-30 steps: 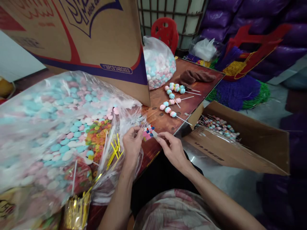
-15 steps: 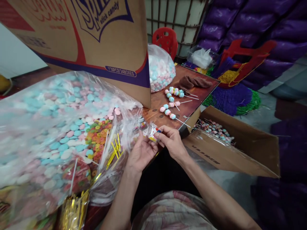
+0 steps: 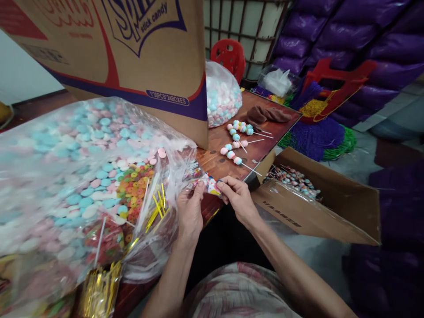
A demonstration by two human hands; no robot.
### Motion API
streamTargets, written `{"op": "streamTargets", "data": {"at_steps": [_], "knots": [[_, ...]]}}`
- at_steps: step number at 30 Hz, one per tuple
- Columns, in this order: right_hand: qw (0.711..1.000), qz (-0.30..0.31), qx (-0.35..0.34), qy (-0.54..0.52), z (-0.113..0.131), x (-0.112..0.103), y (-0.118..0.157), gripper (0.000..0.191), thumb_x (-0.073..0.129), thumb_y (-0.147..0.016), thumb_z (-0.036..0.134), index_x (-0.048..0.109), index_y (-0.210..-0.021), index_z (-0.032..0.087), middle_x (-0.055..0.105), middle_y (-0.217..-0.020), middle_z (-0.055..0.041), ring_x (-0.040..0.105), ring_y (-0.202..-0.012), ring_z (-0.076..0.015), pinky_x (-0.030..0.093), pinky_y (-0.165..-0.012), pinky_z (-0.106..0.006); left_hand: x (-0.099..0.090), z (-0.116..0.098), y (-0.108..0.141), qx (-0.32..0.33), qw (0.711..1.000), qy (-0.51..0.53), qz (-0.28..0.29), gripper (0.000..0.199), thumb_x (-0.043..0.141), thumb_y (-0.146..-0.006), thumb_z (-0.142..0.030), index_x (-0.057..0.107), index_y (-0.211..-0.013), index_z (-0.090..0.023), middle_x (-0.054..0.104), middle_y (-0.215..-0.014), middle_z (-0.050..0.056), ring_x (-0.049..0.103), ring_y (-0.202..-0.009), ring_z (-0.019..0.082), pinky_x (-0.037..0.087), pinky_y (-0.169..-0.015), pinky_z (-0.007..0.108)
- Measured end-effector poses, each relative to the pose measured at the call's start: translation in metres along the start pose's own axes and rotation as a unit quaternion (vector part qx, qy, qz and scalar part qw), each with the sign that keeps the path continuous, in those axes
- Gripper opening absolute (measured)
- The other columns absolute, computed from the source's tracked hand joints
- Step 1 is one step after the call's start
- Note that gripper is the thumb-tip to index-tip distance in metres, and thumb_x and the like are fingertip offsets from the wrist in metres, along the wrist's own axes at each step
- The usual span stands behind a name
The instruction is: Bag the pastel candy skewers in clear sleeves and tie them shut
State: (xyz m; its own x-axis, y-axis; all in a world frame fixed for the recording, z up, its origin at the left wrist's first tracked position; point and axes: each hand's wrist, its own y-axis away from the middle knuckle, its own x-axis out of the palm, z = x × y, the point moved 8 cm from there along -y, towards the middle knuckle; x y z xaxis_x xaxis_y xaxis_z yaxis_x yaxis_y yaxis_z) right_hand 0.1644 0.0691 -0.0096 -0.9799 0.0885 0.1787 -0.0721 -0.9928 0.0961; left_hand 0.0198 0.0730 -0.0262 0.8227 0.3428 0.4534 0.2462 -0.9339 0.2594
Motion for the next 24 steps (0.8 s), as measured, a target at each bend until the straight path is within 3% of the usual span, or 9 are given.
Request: {"op": "streamTargets", "data": {"at_steps": [2, 6, 11, 16, 19, 21, 24], "knots": [[1.000, -0.018, 0.000, -0.016, -0.004, 0.002, -0.001, 0.031, 0.073, -0.078, 0.048, 0.064, -0.077, 0.019, 0.049, -0.059, 0.0053, 0.038, -0.051, -0.0088, 0.030, -0.048, -0.023, 0.002, -0.001, 0.002, 0.014, 1.000, -0.019, 0.004, 0.028, 0.086, -0.065, -0.035, 0.068, -0.073, -0.015, 0.063, -0.068, -0.003, 0.052, -0.062, 0.007, 0.041, -0.062, 0.021], [0.998, -0.054, -0.008, -0.040, -0.007, -0.002, -0.005, 0.035, 0.071, -0.079, 0.049, 0.058, -0.068, 0.018, 0.047, -0.059, 0.0051, 0.035, -0.051, -0.0083, 0.027, -0.049, -0.024, 0.003, 0.000, 0.002, 0.000, 1.000, -0.006, 0.016, 0.028, 0.085, -0.068, -0.036, 0.068, -0.073, -0.015, 0.063, -0.069, -0.003, 0.052, -0.060, 0.006, 0.041, -0.060, 0.020], [0.999, -0.024, -0.029, 0.035, -0.003, -0.007, -0.008, 0.042, 0.061, -0.088, 0.047, 0.048, -0.059, 0.019, 0.039, -0.055, 0.0057, 0.031, -0.053, -0.0087, 0.023, -0.050, -0.024, -0.003, 0.003, -0.005, -0.055, 0.995, 0.084, -0.012, 0.025, 0.089, -0.063, -0.024, 0.068, -0.075, -0.015, 0.067, -0.078, -0.001, 0.058, -0.067, 0.007, 0.044, -0.061, 0.019], [0.995, -0.052, -0.053, 0.074, 0.000, -0.017, -0.009, 0.047, 0.058, -0.091, 0.048, 0.043, -0.057, 0.019, 0.038, -0.056, 0.0054, 0.031, -0.054, -0.0094, 0.026, -0.053, -0.025, 0.001, -0.007, -0.007, -0.002, 0.996, 0.081, -0.022, 0.020, 0.087, -0.064, -0.017, 0.070, -0.075, -0.014, 0.067, -0.079, -0.002, 0.051, -0.062, 0.004, 0.041, -0.059, 0.017], [0.986, -0.106, -0.078, 0.098, 0.006, -0.036, -0.013, 0.044, 0.053, -0.094, 0.047, 0.047, -0.060, 0.020, 0.042, -0.058, 0.0045, 0.036, -0.056, -0.0109, 0.030, -0.055, -0.026, 0.001, -0.011, -0.007, 0.021, 0.995, 0.085, -0.039, 0.023, 0.087, -0.064, -0.018, 0.071, -0.080, -0.015, 0.067, -0.079, -0.003, 0.049, -0.061, 0.004, 0.038, -0.056, 0.017], [0.962, -0.159, -0.117, 0.186, 0.016, -0.057, -0.018, 0.039, 0.050, -0.096, 0.042, 0.051, -0.064, 0.020, 0.048, -0.062, 0.0025, 0.042, -0.061, -0.0133, 0.033, -0.061, -0.027, -0.003, -0.011, -0.010, 0.011, 0.994, 0.096, -0.048, 0.025, 0.089, -0.063, -0.019, 0.071, -0.081, -0.015, 0.065, -0.077, -0.004, 0.048, -0.061, 0.003, 0.038, -0.055, 0.016], [0.867, -0.210, -0.182, 0.414, 0.033, -0.079, -0.027, 0.020, 0.054, -0.093, 0.029, 0.063, -0.078, 0.019, 0.061, -0.079, -0.0038, 0.050, -0.078, -0.0191, 0.035, -0.073, -0.031, -0.008, -0.007, -0.013, -0.032, 0.992, 0.114, -0.052, 0.029, 0.090, -0.063, -0.024, 0.068, -0.078, -0.014, 0.064, -0.076, -0.003, 0.052, -0.063, 0.005, 0.043, -0.059, 0.017]]}}
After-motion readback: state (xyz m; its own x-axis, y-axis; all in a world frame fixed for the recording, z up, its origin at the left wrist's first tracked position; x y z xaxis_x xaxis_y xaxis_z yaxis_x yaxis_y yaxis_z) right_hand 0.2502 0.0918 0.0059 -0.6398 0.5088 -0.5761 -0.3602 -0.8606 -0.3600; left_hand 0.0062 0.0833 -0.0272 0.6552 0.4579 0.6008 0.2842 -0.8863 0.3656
